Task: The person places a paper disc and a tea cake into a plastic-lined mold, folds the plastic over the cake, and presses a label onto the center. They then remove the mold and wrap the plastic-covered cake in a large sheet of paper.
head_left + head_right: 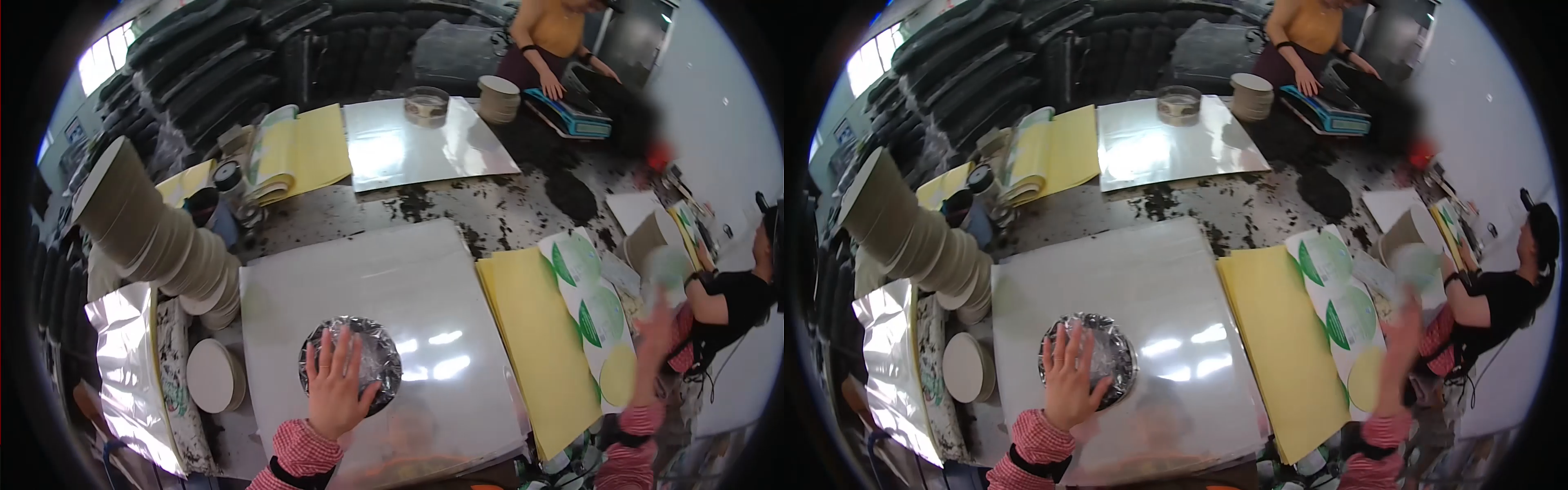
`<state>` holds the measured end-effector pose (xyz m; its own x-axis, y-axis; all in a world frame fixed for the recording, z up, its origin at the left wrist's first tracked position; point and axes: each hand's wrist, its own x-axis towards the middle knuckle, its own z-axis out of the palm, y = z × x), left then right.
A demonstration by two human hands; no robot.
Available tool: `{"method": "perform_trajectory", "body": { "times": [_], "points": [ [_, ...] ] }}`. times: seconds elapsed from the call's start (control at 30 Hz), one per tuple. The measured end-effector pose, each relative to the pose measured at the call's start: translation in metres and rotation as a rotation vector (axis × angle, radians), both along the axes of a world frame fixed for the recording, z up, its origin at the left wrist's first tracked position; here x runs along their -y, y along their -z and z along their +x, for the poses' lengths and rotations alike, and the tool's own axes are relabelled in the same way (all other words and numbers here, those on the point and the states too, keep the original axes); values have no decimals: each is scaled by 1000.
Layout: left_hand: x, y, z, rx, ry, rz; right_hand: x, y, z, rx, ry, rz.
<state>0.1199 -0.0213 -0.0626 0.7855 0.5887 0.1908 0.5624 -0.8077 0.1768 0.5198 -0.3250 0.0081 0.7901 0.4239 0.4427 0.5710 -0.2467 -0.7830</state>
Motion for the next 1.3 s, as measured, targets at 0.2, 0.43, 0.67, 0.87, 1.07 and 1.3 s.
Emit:
{"method": "perform_trajectory", "body": {
  "times": [0.2, 0.43, 0.67, 0.87, 1.07, 1.3],
  "points": [
    [-8, 17, -8, 56, 101, -135, -195, 71, -211, 495, -1008, -325],
    [-13, 44, -11, 286, 150, -302, -227, 60, -230, 554, -1087, -537],
    [-13, 6, -13, 1102, -118, -676, -272, 87, -267, 207, -1093, -359],
    [-6, 19, -35, 890, -268, -370, -268, 78, -282, 540, -1041, -586],
    [0, -8, -33, 712, -373, -269, -263, 82, -282, 622, -1015, -668],
    [81, -57, 11, 614, 160, 66, -256, 88, -244, 503, -860, -451]
  ]
}}
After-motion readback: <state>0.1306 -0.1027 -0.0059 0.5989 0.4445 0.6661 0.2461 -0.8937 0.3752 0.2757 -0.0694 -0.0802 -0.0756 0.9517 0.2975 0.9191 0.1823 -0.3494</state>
